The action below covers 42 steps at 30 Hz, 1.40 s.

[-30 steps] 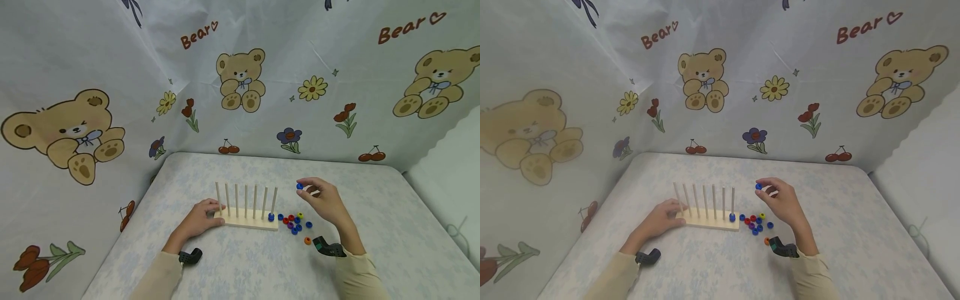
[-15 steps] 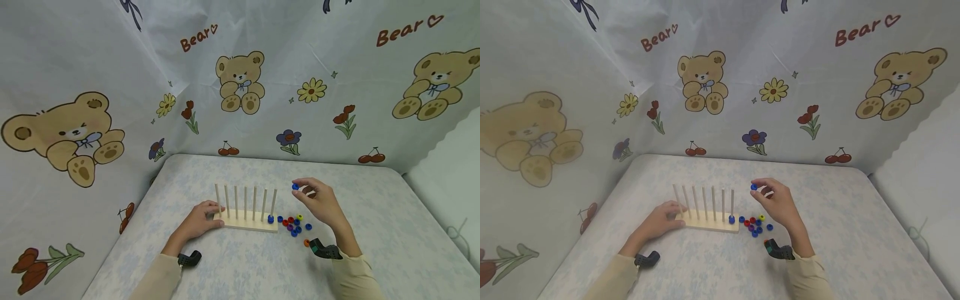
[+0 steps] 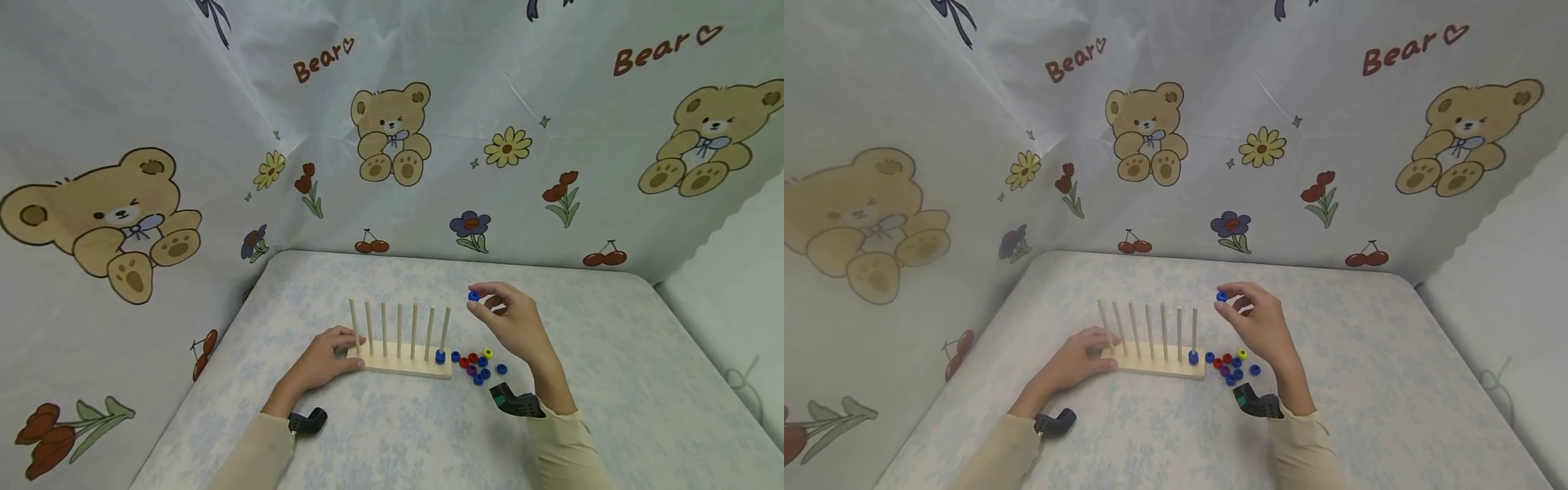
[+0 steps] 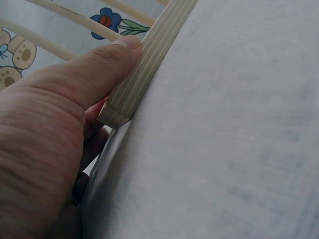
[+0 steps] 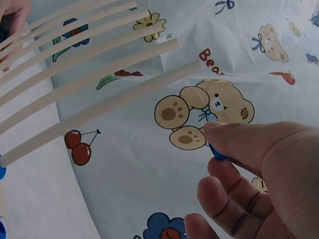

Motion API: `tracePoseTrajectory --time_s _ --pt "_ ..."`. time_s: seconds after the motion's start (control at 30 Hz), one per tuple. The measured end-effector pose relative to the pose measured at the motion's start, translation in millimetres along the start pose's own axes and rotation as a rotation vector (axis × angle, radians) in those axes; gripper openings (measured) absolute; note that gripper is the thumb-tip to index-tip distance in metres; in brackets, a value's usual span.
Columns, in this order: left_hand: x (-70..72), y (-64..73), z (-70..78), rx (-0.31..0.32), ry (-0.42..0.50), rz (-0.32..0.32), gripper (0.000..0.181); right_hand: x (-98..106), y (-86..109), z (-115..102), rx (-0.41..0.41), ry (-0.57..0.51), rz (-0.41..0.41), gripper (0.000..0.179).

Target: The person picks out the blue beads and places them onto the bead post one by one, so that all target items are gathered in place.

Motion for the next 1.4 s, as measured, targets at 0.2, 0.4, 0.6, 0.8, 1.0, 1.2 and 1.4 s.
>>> tracePoseTrajectory --time_s 0.2,0.4,0.6,0.8,1.0,1.2,1.4 --pt "-0.6 -0.1 -0.7 0.004 0.003 -0.006 0.045 -2.3 -0.6 -8.5 0.016 -0.038 0.027 0.029" --pt "-0.8 -1.2 -2.4 0.012 -0.011 -0.009 0.046 -6.5 -0.7 -13.6 0.016 -0.043 0.040 0.028" --pt "1.3 -1.2 -0.9 0.016 -0.003 -0.001 0.044 -6.9 0.0 -20.1 0.036 -0.050 0.062 0.029" --pt "0.2 -1.0 -2.1 0.023 -0.006 -0.011 0.046 -6.3 2.8 -26.6 0.067 -0.073 0.106 0.028" --pt "-1.0 -0.9 -4.7 0.028 -0.008 -0.009 0.043 -5.1 6.1 -33.2 0.091 -0.077 0.127 0.028" --pt "-1.7 -0.5 -6.3 0.029 -0.015 -0.009 0.043 -3.5 8.8 -39.5 0.092 -0.079 0.125 0.027" --pt "-1.8 -0.6 -8.3 0.026 -0.025 -0.001 0.044 -3.8 10.7 -44.2 0.096 -0.092 0.108 0.026"
Point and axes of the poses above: each hand's wrist, its own y-axis away from the middle knuckle, its own x-axis out of the back of the hand, z = x × y, the point moved 6 cm from there along -y, towards the middle knuckle, and after that the axes turned 10 degrees about -x, right-handed, at the moved point
